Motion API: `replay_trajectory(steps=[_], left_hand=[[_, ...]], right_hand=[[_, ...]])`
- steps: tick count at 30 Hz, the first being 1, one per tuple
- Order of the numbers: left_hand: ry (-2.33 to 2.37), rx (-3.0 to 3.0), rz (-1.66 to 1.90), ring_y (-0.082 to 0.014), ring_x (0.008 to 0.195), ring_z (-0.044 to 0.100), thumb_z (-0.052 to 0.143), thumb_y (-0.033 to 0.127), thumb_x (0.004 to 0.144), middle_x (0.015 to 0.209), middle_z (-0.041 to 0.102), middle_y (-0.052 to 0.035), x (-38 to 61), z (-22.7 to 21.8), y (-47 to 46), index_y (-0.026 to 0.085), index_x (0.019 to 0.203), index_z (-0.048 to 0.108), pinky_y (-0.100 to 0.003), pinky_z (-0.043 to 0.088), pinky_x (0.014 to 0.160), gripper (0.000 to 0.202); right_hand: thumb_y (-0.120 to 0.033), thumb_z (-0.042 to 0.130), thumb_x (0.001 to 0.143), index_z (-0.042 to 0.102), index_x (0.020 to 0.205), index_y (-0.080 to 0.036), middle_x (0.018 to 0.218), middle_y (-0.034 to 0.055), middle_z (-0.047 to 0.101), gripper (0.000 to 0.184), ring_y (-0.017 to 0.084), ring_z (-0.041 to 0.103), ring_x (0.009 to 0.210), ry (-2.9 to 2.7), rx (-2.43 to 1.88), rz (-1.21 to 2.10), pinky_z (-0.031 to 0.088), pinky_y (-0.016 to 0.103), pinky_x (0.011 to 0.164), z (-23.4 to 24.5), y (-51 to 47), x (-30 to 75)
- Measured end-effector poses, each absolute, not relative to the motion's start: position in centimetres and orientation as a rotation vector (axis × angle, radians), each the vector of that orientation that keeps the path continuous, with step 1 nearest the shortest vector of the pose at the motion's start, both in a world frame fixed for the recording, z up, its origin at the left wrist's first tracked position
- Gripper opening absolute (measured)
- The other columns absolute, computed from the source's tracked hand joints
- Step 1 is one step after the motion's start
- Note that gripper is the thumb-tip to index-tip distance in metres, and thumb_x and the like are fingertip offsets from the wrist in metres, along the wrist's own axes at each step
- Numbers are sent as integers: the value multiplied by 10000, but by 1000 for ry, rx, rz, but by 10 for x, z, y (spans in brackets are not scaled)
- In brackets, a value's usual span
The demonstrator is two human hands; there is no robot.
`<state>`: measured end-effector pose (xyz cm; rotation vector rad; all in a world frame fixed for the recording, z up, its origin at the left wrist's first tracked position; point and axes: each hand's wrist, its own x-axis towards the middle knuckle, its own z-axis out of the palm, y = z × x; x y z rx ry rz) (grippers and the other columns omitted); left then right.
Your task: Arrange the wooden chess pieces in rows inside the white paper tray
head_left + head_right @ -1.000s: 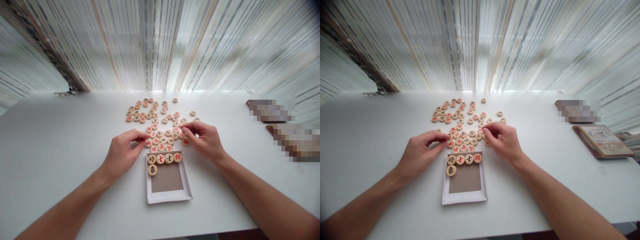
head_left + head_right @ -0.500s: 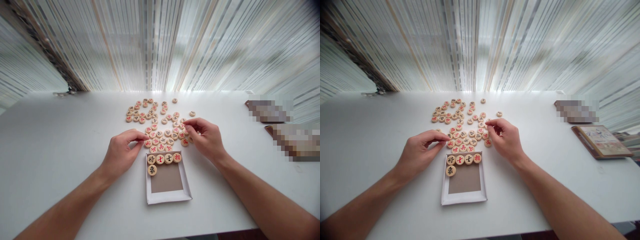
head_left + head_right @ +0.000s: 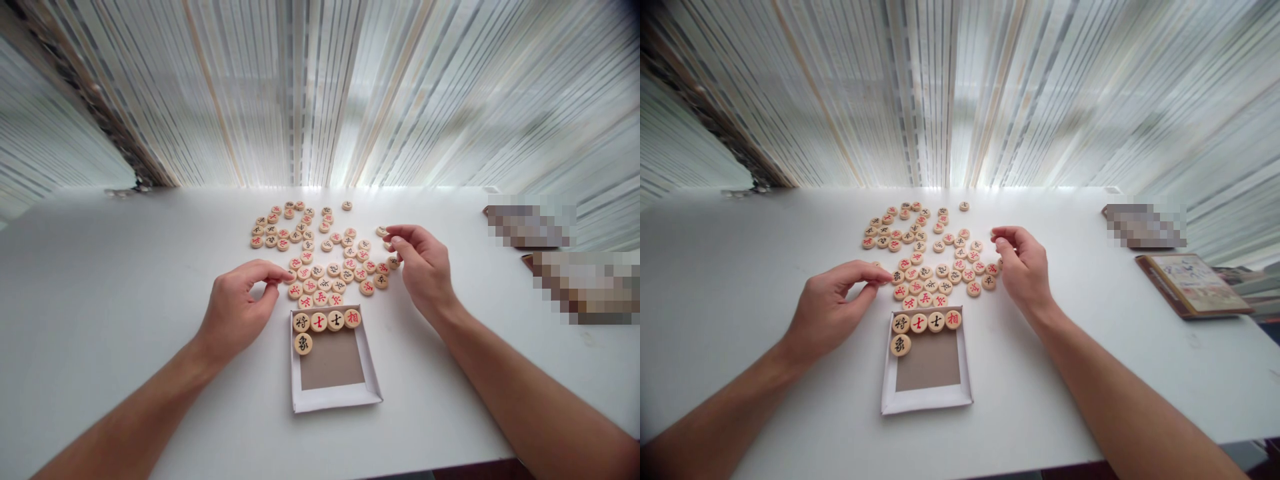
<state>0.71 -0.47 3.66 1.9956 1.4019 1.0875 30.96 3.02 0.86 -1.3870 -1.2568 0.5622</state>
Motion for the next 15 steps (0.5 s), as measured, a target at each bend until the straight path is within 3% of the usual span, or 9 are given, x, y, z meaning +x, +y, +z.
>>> replay_trajectory(steps=[11, 15], left_hand=[[1652, 2047, 1102, -230, 945, 794, 669, 281, 885, 1003, 854, -38, -15, 40, 18, 219, 1000, 853, -251, 583, 634, 226], [1659, 2063, 1070, -237, 938, 797, 666, 270, 878, 998, 858, -44, -17, 36, 20, 214, 991, 852, -249, 569, 597, 225]], right_hand=[[-351, 683, 902, 796, 1063, -180, 1108, 114, 825, 260, 241, 739, 915, -1338, -1474, 514, 558, 354, 722, 8, 33, 312], [-357, 658, 916, 806, 1075, -182, 1103, 114, 828, 279, 224, 709, 800, -1443, -1520, 470, 551, 370, 696, 8, 31, 310]])
